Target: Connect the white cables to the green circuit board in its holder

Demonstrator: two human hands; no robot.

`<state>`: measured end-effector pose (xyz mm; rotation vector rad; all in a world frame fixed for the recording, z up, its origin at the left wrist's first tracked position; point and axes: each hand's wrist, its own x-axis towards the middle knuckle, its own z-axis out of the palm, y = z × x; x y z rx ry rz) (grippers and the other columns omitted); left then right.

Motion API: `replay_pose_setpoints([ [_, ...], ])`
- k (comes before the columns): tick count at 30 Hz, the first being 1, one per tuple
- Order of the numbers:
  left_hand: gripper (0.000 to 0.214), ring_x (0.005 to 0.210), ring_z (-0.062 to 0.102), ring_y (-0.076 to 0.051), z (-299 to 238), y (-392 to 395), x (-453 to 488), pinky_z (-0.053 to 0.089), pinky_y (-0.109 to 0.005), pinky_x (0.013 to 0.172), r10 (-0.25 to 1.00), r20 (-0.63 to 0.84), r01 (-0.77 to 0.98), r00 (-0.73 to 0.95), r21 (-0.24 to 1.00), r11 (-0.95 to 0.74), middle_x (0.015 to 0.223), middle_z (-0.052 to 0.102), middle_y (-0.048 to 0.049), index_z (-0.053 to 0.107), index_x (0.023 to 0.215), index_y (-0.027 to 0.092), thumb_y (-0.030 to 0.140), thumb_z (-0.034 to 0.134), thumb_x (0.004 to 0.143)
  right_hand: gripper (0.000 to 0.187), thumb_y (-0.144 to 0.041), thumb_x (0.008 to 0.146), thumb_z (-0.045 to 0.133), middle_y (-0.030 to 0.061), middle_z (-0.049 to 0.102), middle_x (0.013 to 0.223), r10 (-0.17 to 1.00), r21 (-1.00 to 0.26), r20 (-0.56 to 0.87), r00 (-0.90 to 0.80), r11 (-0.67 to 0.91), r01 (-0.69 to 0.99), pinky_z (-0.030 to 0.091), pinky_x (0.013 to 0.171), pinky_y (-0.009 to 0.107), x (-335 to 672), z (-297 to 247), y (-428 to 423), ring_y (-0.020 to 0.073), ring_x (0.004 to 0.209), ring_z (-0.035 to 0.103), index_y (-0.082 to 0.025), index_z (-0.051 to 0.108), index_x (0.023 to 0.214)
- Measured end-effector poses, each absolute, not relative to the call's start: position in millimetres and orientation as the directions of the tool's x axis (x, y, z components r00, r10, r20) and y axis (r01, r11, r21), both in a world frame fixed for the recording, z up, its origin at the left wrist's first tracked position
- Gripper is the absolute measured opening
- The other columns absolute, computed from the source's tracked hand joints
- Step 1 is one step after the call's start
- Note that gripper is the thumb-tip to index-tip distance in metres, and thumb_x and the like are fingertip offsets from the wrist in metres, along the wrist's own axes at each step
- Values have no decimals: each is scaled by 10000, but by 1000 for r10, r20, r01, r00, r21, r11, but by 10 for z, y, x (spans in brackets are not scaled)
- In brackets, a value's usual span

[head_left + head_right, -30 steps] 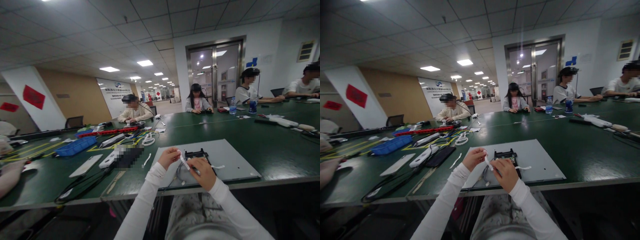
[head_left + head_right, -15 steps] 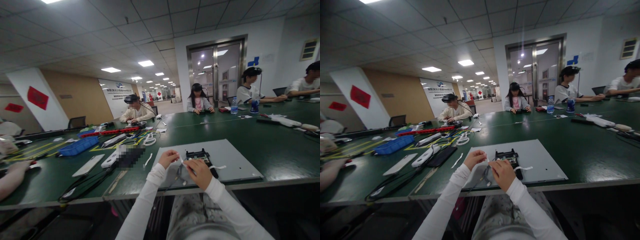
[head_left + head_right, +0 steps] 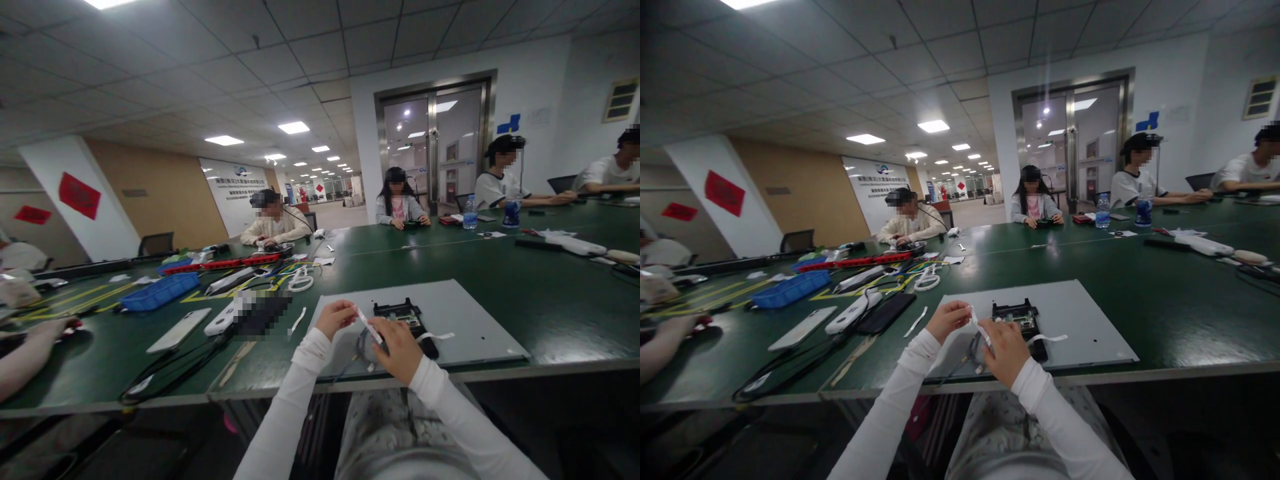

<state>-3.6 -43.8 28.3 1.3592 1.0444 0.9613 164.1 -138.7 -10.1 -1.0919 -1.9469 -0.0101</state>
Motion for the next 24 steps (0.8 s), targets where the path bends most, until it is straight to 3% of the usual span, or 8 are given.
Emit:
replay_pose_setpoints([
  [8,306,530,511,-75,224,-491,-30,388,-215,553,964,-29,48,265,999,17,613,580,-5,574,652,127,349,718,497,161,-169,794,416,28,607,852,628,-378,765,-145,619,689,312,757,296,1671,-105,-1386,164,826,515,-197,546,884],
  [13,301,542,502,-100,131,-451,-72,382,-225,545,967,62,177,246,978,-108,598,575,-18,585,644,130,404,658,542,131,-201,814,416,17,609,751,637,-386,763,-108,583,715,306,727,284,1656,-137,-1359,146,739,527,-195,545,837],
  [16,207,575,504,-114,65,-444,-91,384,-229,579,952,209,371,226,885,-282,592,573,-5,596,627,154,357,615,594,133,-204,817,422,14,603,708,651,-349,743,-154,574,741,290,732,291,1652,-138,-1365,142,722,525,-201,555,811],
  [19,96,615,505,-124,27,-472,-84,385,-237,619,912,345,574,220,711,-407,632,580,-7,602,602,173,266,588,622,120,-197,805,448,14,605,722,671,-299,705,-227,572,763,274,744,302,1659,-136,-1378,141,746,518,-207,567,788],
  [24,56,632,497,-128,15,-509,-69,385,-239,619,874,414,685,256,560,-466,660,567,-21,606,604,176,176,565,642,100,-196,788,482,18,603,760,693,-256,666,-277,560,788,267,745,312,1667,-137,-1383,148,780,497,-208,577,760],
])
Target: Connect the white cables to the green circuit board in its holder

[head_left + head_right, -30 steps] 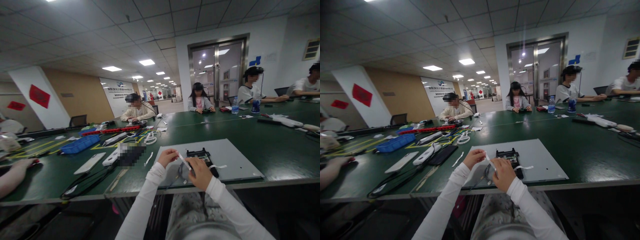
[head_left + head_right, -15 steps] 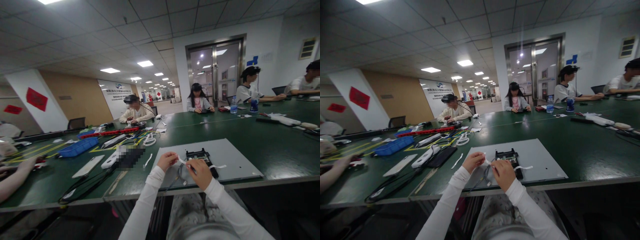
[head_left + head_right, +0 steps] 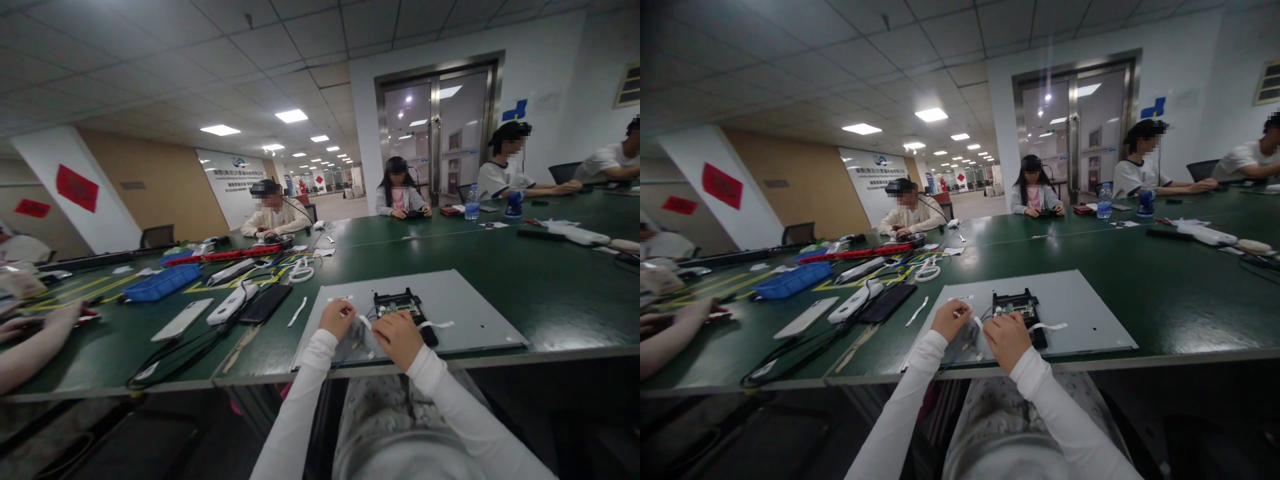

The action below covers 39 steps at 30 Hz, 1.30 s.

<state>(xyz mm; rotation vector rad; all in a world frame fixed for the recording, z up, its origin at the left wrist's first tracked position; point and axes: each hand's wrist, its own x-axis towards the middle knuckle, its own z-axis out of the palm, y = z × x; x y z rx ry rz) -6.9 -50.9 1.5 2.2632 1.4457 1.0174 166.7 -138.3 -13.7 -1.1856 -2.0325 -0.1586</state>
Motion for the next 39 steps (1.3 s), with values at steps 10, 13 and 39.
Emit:
replay_pose_setpoints([
  [10,58,634,496,-115,-6,-498,-85,392,-228,613,872,410,769,268,454,-450,663,545,-18,595,604,147,141,564,652,122,-204,802,469,10,592,783,748,-206,575,-331,525,826,252,724,313,1659,-123,-1387,154,823,467,-227,587,782],
  [13,55,642,501,-104,-10,-504,-80,397,-219,620,875,402,812,268,395,-430,682,554,-16,600,631,135,139,556,665,148,-227,818,448,5,585,793,769,-199,542,-340,510,837,244,725,308,1663,-108,-1404,148,835,457,-229,590,774],
  [39,64,746,515,-129,-41,-506,-90,406,-230,708,874,365,875,322,237,-422,758,564,-33,615,687,154,172,563,656,212,-201,783,420,12,574,785,806,-201,468,-364,498,844,210,744,311,1642,-96,-1435,139,808,472,-253,611,860],
])
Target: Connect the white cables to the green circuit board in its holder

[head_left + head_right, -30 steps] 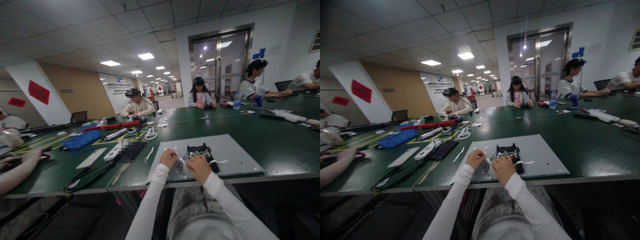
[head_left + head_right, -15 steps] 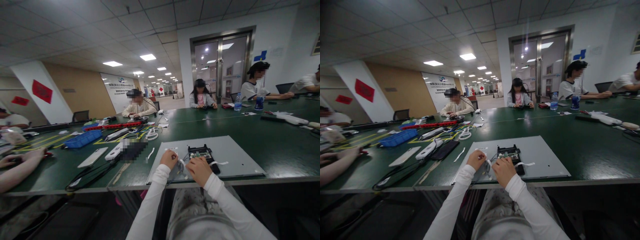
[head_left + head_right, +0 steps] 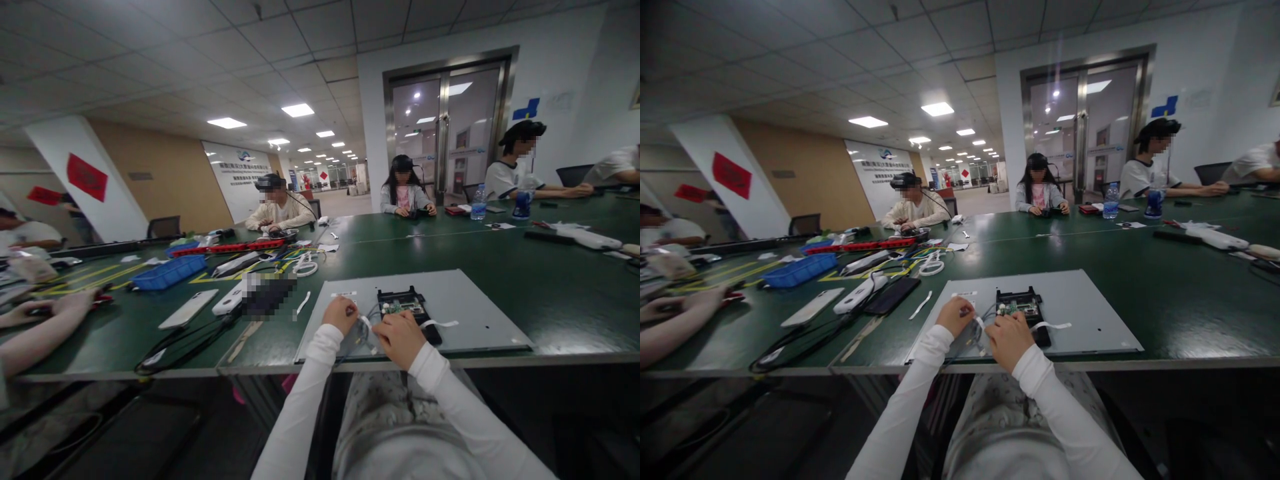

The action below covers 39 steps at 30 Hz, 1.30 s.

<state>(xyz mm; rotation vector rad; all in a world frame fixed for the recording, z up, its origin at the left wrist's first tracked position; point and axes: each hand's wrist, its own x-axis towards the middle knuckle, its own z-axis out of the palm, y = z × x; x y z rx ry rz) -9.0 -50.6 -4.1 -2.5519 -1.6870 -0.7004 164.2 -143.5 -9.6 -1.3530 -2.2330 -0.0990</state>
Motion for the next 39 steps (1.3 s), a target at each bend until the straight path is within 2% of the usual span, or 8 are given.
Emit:
replay_pose_setpoints([
  [6,96,837,518,-156,-39,-532,-81,407,-252,739,903,341,905,263,236,-353,841,578,-31,614,736,189,225,560,665,218,-194,749,425,22,572,777,812,-214,462,-357,492,844,203,771,321,1652,-92,-1461,146,807,466,-234,615,850],
  [12,113,833,524,-155,-22,-534,-83,409,-250,735,908,343,912,241,241,-333,830,581,-36,612,752,185,241,533,694,245,-186,723,431,21,564,817,812,-257,483,-328,490,833,219,746,300,1660,-83,-1468,146,826,463,-241,594,897],
  [19,143,864,518,-162,-16,-541,-82,408,-259,751,922,304,912,239,256,-320,874,577,-33,614,783,194,254,591,655,179,-205,729,444,27,563,776,826,-230,444,-348,481,846,208,773,317,1660,-73,-1478,148,821,460,-207,618,771],
  [27,146,838,530,-156,-34,-535,-100,411,-263,740,918,317,899,238,286,-332,876,574,-37,613,773,190,283,598,662,204,-190,735,435,21,569,789,832,-245,435,-346,478,843,218,773,313,1654,-66,-1477,143,830,470,-221,619,818],
  [39,115,806,534,-143,-57,-499,-120,418,-255,739,926,315,893,210,323,-312,837,585,-27,617,752,180,183,610,638,194,-186,738,448,28,578,796,834,-247,424,-353,481,841,220,780,314,1656,-64,-1476,142,832,476,-204,628,807],
])
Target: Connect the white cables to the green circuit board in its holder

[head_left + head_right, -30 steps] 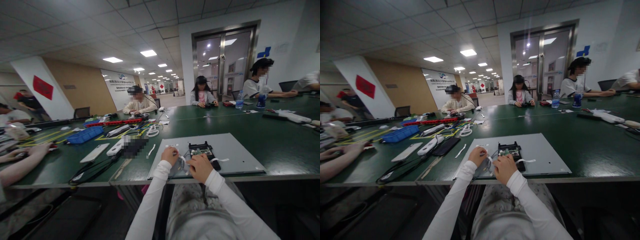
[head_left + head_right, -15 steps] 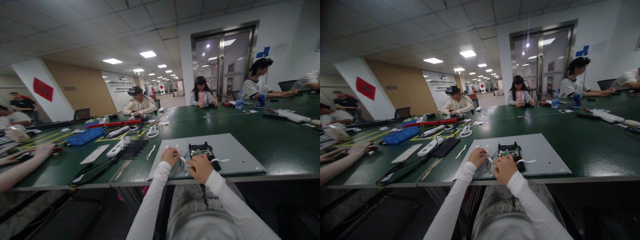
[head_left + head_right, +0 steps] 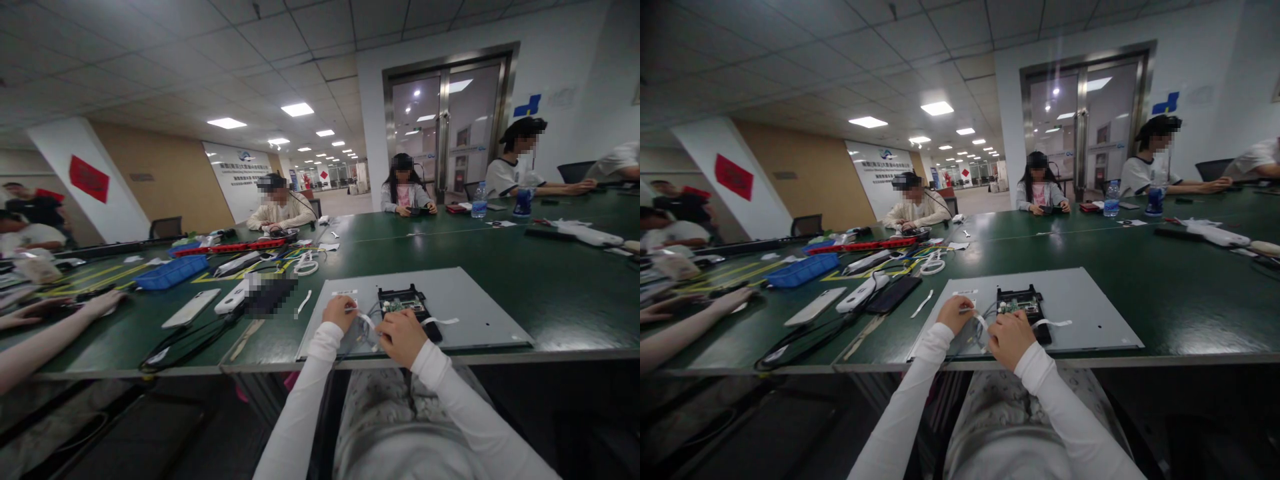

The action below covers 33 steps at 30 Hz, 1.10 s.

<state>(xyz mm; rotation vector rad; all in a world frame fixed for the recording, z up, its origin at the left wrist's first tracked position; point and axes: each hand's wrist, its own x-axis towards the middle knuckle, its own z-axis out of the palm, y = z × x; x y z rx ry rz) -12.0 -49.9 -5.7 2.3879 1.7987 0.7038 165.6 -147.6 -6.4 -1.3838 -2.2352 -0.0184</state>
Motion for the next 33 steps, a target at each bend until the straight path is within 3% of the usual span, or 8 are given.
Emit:
replay_pose_setpoints([
  [5,108,748,535,-114,-71,-473,-127,418,-223,719,917,341,885,207,335,-324,799,589,-24,611,731,160,99,542,673,203,-177,743,437,20,578,798,826,-252,457,-329,475,843,225,779,303,1659,-83,-1470,134,827,479,-215,625,810],
  [11,70,744,533,-122,-73,-470,-134,414,-228,712,910,354,883,214,328,-335,782,590,-26,611,724,161,188,603,660,193,-188,750,439,22,574,790,830,-246,452,-326,468,849,231,772,301,1660,-98,-1463,136,820,481,-207,628,783],
  [20,80,730,532,-117,-45,-492,-128,415,-221,707,912,348,887,216,320,-332,781,590,-28,611,730,157,126,561,676,198,-193,757,434,19,574,771,815,-267,483,-319,485,833,244,761,300,1669,-97,-1470,136,806,481,-207,631,750],
  [25,104,763,536,-136,-67,-483,-135,412,-239,715,913,349,893,211,312,-325,807,591,-34,615,731,165,240,611,659,201,-196,762,434,21,573,768,820,-263,468,-329,484,834,247,762,296,1669,-95,-1472,135,803,480,-204,634,743],
  [33,112,763,542,-135,-58,-496,-125,410,-235,702,915,342,901,213,293,-320,812,594,-44,620,731,170,263,570,696,199,-187,760,437,14,572,770,815,-263,480,-323,486,833,243,769,292,1665,-109,-1467,128,804,483,-216,634,765],
])
